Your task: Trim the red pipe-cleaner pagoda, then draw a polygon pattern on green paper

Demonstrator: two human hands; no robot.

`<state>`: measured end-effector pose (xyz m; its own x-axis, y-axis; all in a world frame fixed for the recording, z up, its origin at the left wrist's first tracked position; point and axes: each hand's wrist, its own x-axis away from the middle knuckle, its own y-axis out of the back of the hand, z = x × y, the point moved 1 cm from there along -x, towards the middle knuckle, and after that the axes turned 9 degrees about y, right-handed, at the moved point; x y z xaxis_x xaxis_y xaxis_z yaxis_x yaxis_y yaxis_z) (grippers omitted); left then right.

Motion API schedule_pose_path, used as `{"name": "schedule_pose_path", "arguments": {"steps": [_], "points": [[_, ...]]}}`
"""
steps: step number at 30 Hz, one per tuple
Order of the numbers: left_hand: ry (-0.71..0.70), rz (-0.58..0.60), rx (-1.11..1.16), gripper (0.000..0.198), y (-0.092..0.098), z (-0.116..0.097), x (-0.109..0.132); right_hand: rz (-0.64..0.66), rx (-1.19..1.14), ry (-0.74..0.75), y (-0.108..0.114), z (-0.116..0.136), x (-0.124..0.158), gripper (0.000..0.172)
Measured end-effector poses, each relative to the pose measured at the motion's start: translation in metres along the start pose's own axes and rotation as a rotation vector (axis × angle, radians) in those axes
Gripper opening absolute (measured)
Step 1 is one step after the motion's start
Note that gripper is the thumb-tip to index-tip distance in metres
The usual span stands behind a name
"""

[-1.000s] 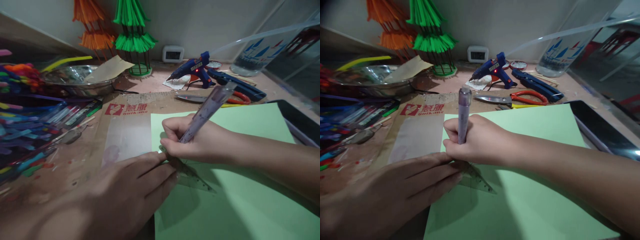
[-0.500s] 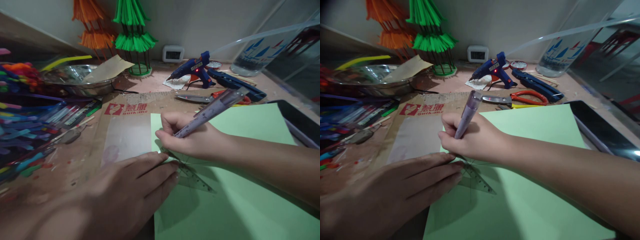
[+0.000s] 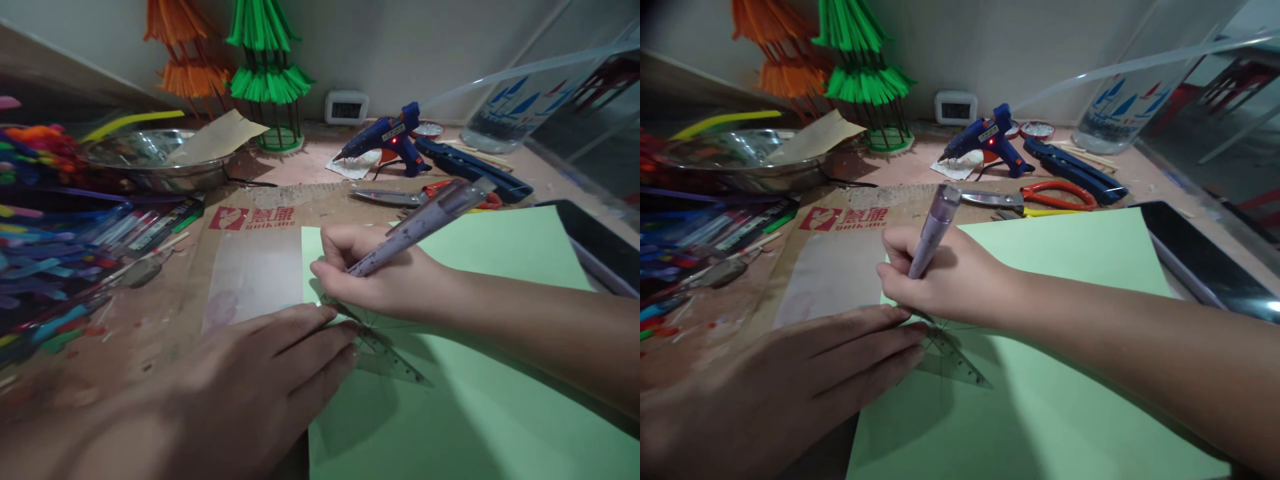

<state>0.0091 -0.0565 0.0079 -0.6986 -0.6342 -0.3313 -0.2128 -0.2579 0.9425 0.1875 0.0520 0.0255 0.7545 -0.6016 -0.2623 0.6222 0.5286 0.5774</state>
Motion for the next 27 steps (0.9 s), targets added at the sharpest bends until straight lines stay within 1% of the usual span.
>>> {"name": "schedule_pose_path", "arguments": {"steps": [3, 5, 8, 10, 11, 13, 16, 18, 20, 22, 25, 26, 27], "points": [[-0.015, 0.039, -0.021, 0.036, 0.001, -0.001, 0.0, 0.001, -0.008, 0.0, -0.002, -0.003, 0.001, 0.033], [-0.007, 0.014, -0.012, 0.038, 0.002, 0.0, 0.0, -0.011, -0.022, -0.003, -0.001, -0.003, 0.0, 0.032], [-0.014, -0.03, -0.012, 0.049, 0.004, 0.002, -0.001, -0.078, -0.025, 0.009, 0.009, 0.005, -0.001, 0.033], [-0.056, -0.048, -0.024, 0.058, 0.004, 0.004, -0.001, -0.11, -0.009, 0.004, 0.018, 0.015, 0.0, 0.031], [-0.089, -0.039, -0.027, 0.059, 0.003, 0.004, 0.0, -0.106, -0.007, -0.012, 0.022, 0.02, 0.002, 0.03], [-0.116, 0.034, -0.002, 0.058, -0.001, 0.004, 0.003, -0.068, -0.024, -0.057, 0.027, 0.026, 0.009, 0.027], [-0.061, 0.197, 0.074, 0.056, -0.008, 0.002, 0.01, -0.027, -0.073, -0.146, 0.027, 0.025, 0.026, 0.031], [-0.035, 0.242, 0.118, 0.059, -0.011, 0.001, 0.013, -0.04, -0.103, -0.193, 0.023, 0.019, 0.037, 0.033], [-0.044, 0.255, 0.148, 0.063, -0.011, 0.001, 0.013, -0.074, -0.133, -0.21, 0.018, 0.013, 0.044, 0.032], [0.027, 0.279, 0.267, 0.064, -0.011, 0.003, 0.009, -0.1, -0.153, -0.201, 0.015, 0.008, 0.045, 0.032], [0.257, 0.314, 0.559, 0.057, -0.01, 0.007, 0.001, -0.081, -0.168, -0.155, 0.012, 0.006, 0.043, 0.036], [0.314, 0.322, 0.624, 0.053, -0.01, 0.008, 0.0, -0.069, -0.175, -0.141, 0.012, 0.006, 0.042, 0.037], [0.343, 0.329, 0.652, 0.051, -0.011, 0.01, 0.0, -0.062, -0.183, -0.13, 0.012, 0.006, 0.041, 0.038]]}}
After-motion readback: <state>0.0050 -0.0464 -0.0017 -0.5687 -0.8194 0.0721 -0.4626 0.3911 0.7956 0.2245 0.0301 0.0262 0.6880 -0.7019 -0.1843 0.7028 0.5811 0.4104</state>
